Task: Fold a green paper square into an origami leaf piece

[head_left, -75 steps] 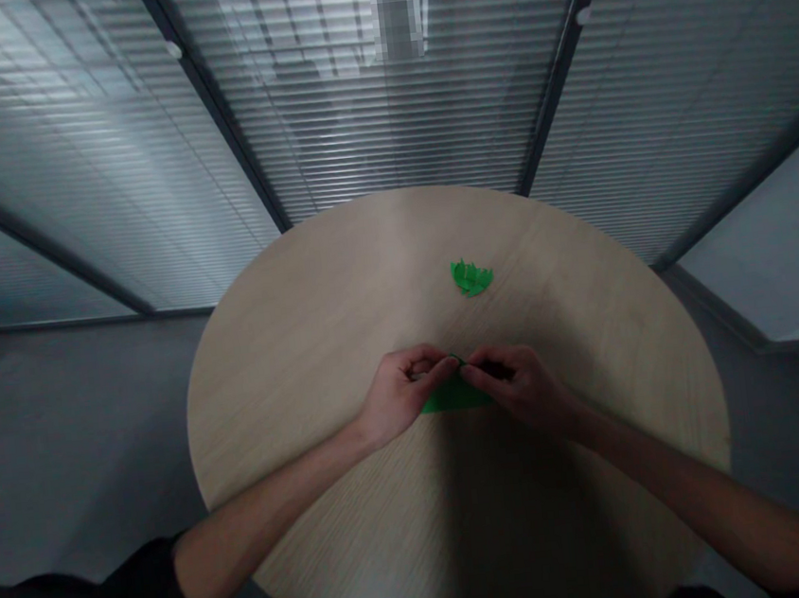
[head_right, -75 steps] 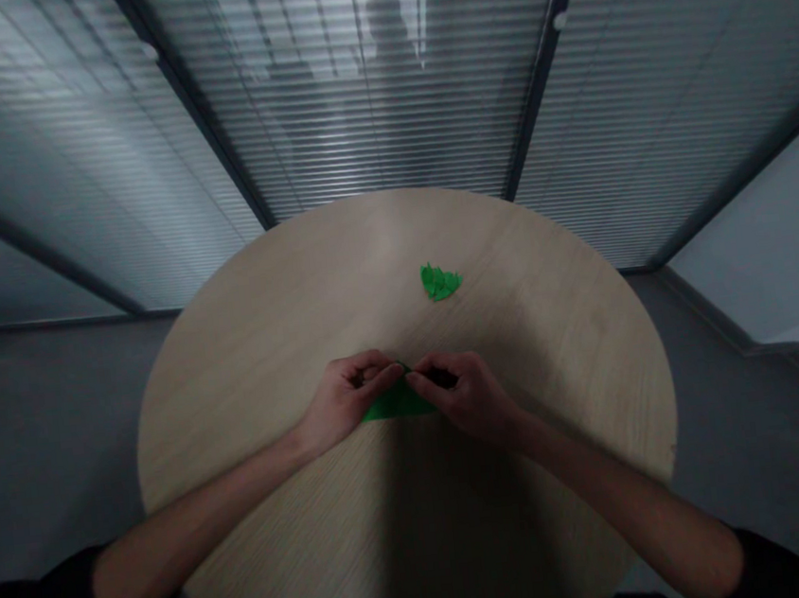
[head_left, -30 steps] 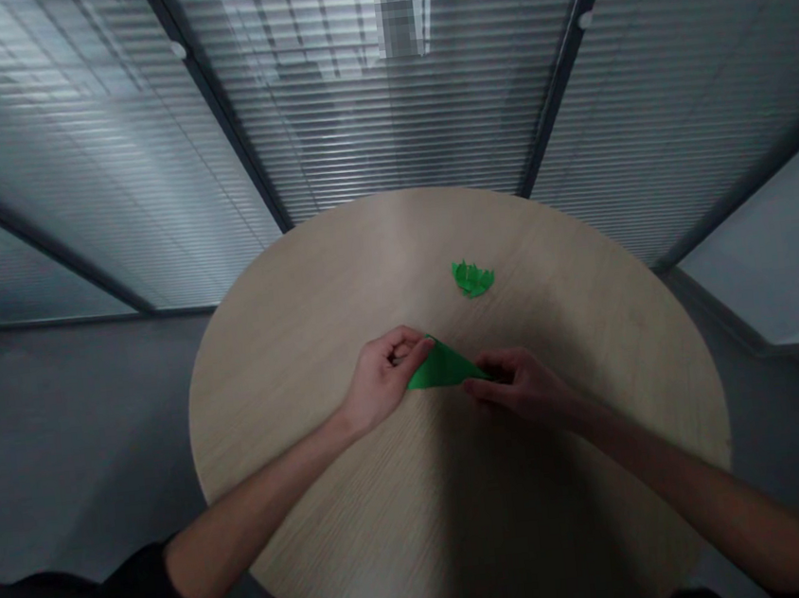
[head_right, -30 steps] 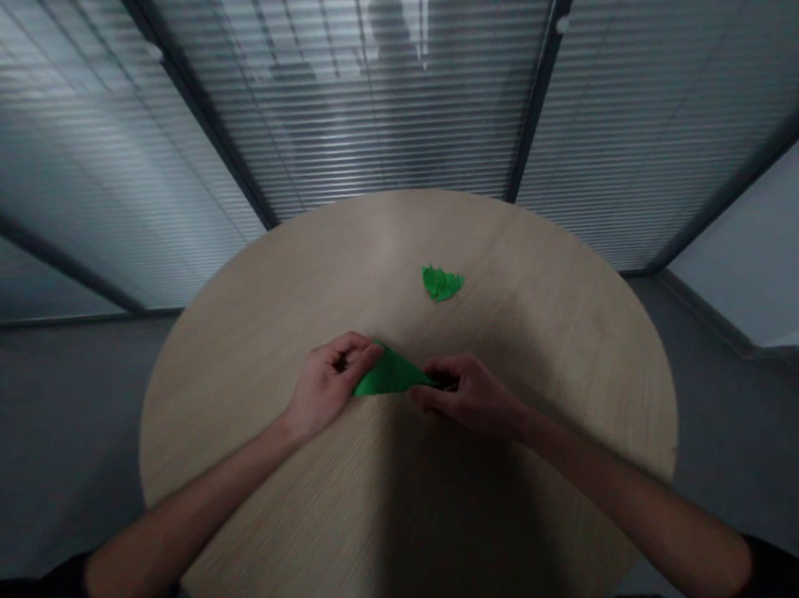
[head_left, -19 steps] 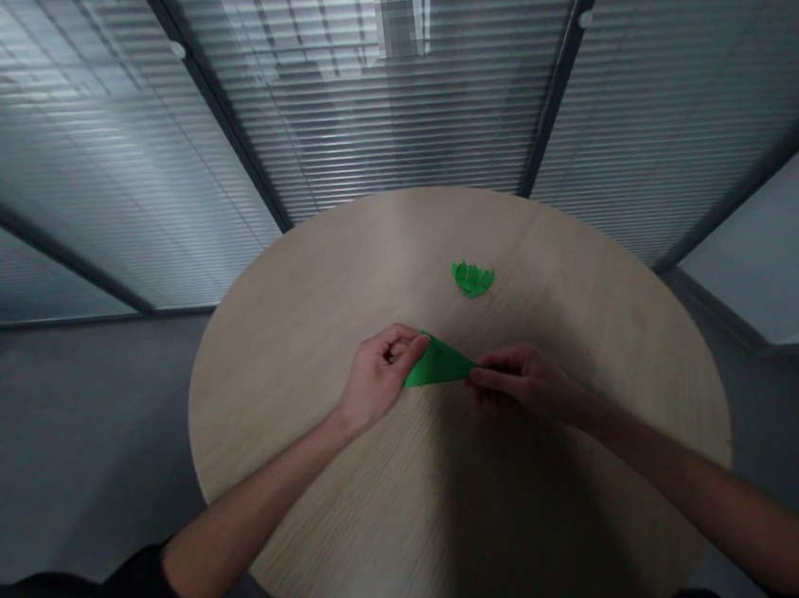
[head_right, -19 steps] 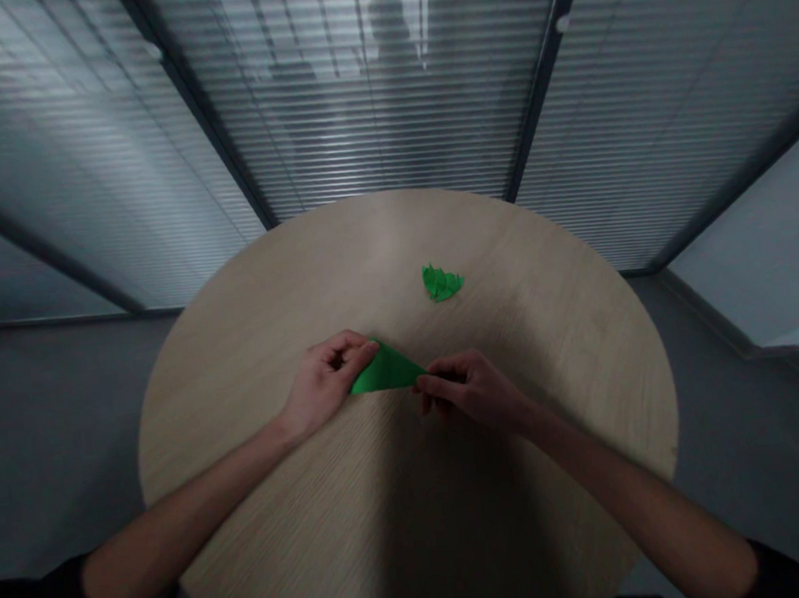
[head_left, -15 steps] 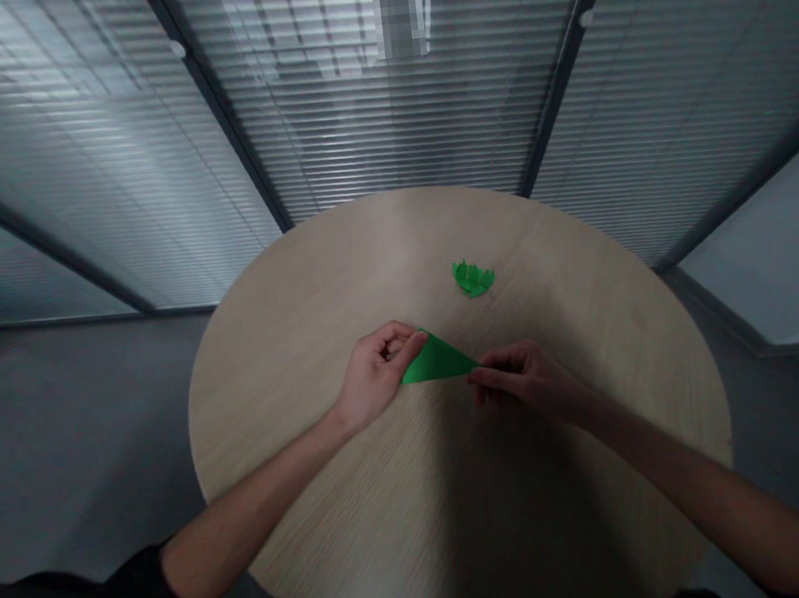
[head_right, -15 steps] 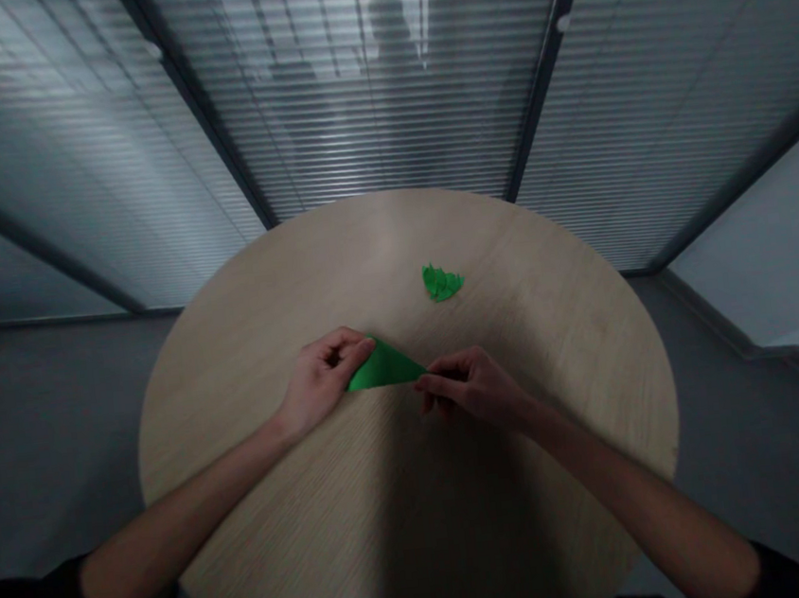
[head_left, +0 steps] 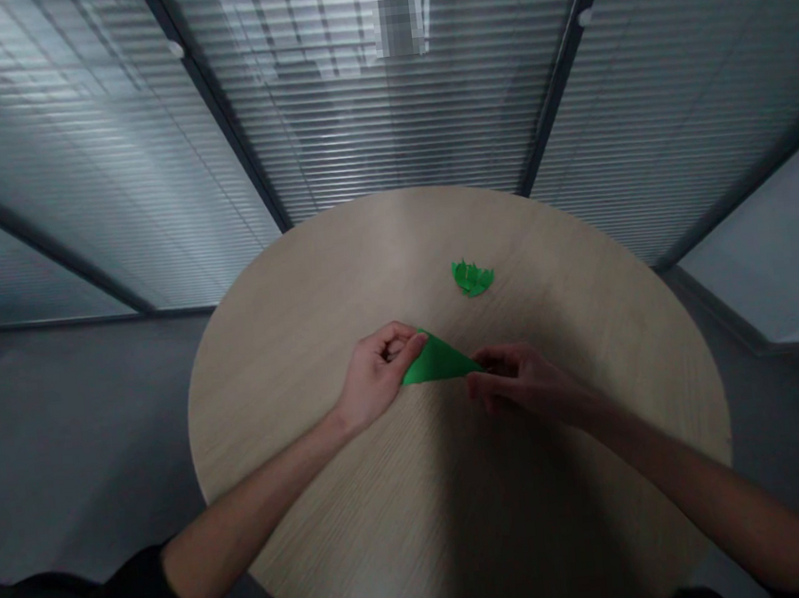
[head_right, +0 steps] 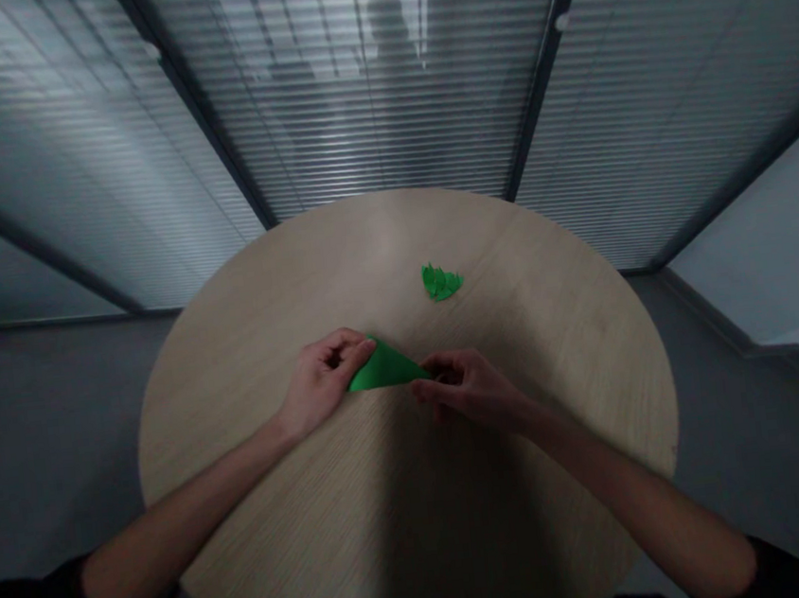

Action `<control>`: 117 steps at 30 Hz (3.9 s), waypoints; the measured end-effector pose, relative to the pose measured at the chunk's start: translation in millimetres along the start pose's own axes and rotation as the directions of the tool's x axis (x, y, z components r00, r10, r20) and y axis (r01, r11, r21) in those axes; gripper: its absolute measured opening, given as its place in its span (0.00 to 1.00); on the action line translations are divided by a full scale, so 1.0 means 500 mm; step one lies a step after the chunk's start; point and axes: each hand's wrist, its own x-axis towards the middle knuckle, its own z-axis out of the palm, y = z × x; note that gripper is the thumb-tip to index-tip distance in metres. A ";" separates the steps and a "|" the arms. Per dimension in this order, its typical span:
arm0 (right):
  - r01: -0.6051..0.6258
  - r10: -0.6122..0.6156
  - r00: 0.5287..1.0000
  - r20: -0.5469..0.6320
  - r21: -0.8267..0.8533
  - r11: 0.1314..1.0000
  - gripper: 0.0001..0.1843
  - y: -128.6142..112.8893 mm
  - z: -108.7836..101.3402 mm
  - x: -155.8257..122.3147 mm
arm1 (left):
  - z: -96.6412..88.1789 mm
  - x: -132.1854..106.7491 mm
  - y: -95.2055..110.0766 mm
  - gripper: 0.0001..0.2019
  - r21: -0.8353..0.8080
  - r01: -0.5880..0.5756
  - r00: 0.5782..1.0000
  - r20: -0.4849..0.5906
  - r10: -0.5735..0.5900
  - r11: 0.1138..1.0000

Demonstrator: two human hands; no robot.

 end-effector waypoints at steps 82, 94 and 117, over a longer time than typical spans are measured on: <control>0.148 -0.186 0.952 -0.245 -0.165 0.975 0.20 0.011 -0.006 0.007 | 0.011 -0.008 -0.016 0.18 -0.003 0.325 0.838 0.465 -0.286 0.946; 0.142 -0.175 0.948 -0.266 -0.139 0.980 0.20 0.025 -0.019 0.009 | -0.022 0.006 -0.013 0.19 0.064 0.307 0.787 0.544 -0.291 0.950; 0.149 -0.191 0.951 -0.244 -0.181 0.972 0.21 0.022 -0.010 0.010 | 0.008 -0.010 -0.007 0.21 -0.001 0.316 0.829 0.488 -0.275 0.949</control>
